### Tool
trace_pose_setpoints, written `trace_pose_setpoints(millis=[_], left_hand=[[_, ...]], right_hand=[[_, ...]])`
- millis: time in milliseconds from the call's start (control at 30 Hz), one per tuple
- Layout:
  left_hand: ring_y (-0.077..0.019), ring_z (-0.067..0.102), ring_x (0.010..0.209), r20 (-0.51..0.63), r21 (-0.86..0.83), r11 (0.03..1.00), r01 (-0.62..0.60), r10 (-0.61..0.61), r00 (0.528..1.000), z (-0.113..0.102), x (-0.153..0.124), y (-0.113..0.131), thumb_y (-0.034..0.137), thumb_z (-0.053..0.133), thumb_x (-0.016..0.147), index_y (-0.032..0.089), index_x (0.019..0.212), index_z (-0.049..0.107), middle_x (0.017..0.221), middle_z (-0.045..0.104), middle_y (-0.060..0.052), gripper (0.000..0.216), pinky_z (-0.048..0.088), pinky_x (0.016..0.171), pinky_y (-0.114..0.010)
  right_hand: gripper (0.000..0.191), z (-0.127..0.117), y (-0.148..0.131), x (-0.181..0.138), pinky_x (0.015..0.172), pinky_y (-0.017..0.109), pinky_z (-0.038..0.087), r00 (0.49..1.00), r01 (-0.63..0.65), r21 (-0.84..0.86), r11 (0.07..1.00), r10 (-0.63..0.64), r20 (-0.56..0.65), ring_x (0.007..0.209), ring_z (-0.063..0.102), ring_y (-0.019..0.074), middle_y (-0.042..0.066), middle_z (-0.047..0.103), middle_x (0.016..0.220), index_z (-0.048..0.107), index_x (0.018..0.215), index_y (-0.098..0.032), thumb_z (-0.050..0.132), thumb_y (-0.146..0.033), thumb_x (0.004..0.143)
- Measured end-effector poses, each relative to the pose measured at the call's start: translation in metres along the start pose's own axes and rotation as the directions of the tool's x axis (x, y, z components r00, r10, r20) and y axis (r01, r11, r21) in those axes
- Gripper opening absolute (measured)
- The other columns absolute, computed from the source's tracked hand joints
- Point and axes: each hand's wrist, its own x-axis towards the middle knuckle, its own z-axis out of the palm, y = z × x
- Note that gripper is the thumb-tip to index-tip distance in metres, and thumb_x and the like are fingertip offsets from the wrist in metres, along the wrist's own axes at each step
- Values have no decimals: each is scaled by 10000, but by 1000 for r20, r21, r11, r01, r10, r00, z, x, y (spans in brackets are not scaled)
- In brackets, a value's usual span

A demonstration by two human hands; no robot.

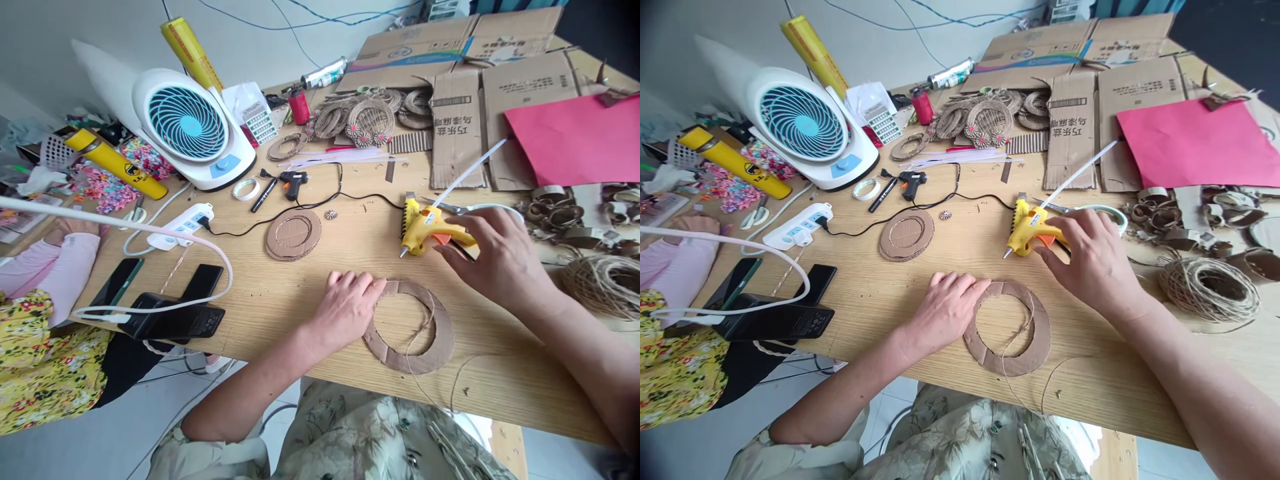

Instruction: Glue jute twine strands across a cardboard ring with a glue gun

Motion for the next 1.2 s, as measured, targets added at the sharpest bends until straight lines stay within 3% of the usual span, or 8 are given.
trace_pose_setpoints(millis=[100, 300, 500, 633, 700, 867, 1067, 1200], left_hand=[[-228, 563, 1041, -46, -68, 997, 33, -36, 998, -1, 3, -6, 155, 453, 969, 216, 1354, 509, 1140, 620, -73, 394, 389, 882, -414], [-202, 591, 1062, -221, -336, 941, 38, -118, 968, -10, 21, -25, 161, 488, 964, 202, 1259, 585, 1138, 638, -65, 313, 438, 943, -373], [-154, 635, 990, -281, -719, 693, -57, -215, 935, -10, 59, -35, 217, 543, 955, 168, 1154, 623, 1077, 669, -76, 220, 499, 930, -302], [-178, 671, 962, 46, -835, 521, 176, -253, 966, -7, 92, -36, 464, 597, 931, 154, 1291, 555, 1174, 685, -115, 477, 522, 810, -282], [-181, 674, 887, 191, -810, 525, 262, -185, 964, -5, 108, -37, 533, 646, 877, 149, 1147, 629, 1043, 722, -82, 470, 509, 768, -267], [-178, 661, 855, 261, -847, 455, 274, -92, 961, 1, 129, -42, 414, 728, 821, 114, 945, 648, 974, 726, -83, 334, 497, 742, -262], [-168, 671, 942, 43, -935, 347, 75, -100, 994, -16, 112, -41, 224, 742, 818, 137, 1095, 589, 1107, 711, -94, 328, 514, 829, -285], [-166, 664, 959, -163, -850, 522, -64, -145, 976, -39, 96, -35, 172, 766, 800, 181, 1074, 633, 1096, 723, -42, 304, 498, 879, -287]], right_hand=[[602, 6, 18, 3, 892, 570, 401, 994, -98, -97, 990, 102, 41, 1081, 528, 430, 223, 598, 1153, 553, 1334, -178, 656, -531, 857], [447, 16, 24, 7, 886, 508, 446, 991, -88, -33, 996, 90, 102, 1011, 573, 360, 184, 635, 1012, 626, 1186, -177, 634, -509, 887], [428, 11, 13, 9, 840, 460, 515, 995, -99, 11, 995, 99, 20, 927, 601, 284, 136, 592, 1047, 619, 1199, -213, 663, -479, 868], [386, 14, 4, 8, 870, 511, 521, 1000, -31, 20, 999, 31, -4, 989, 597, 298, 113, 579, 1048, 585, 1227, -255, 661, -385, 872], [391, 16, 2, 9, 876, 514, 523, 1000, -11, 31, 999, 11, -3, 999, 598, 299, 113, 579, 1051, 577, 1230, -249, 661, -367, 867], [423, 16, -1, 8, 920, 509, 514, 1000, -19, 80, 997, 19, 7, 1037, 595, 303, 129, 590, 1095, 571, 1242, -217, 651, -413, 875], [509, 2, -10, 8, 932, 543, 480, 997, 42, 113, 993, -34, -76, 1075, 604, 323, 148, 615, 1166, 520, 1332, -236, 633, -464, 892], [411, -22, -22, 15, 921, 478, 500, 983, -90, 361, 928, 141, -115, 1028, 615, 277, 122, 639, 1138, 568, 1277, -254, 615, -438, 913]])
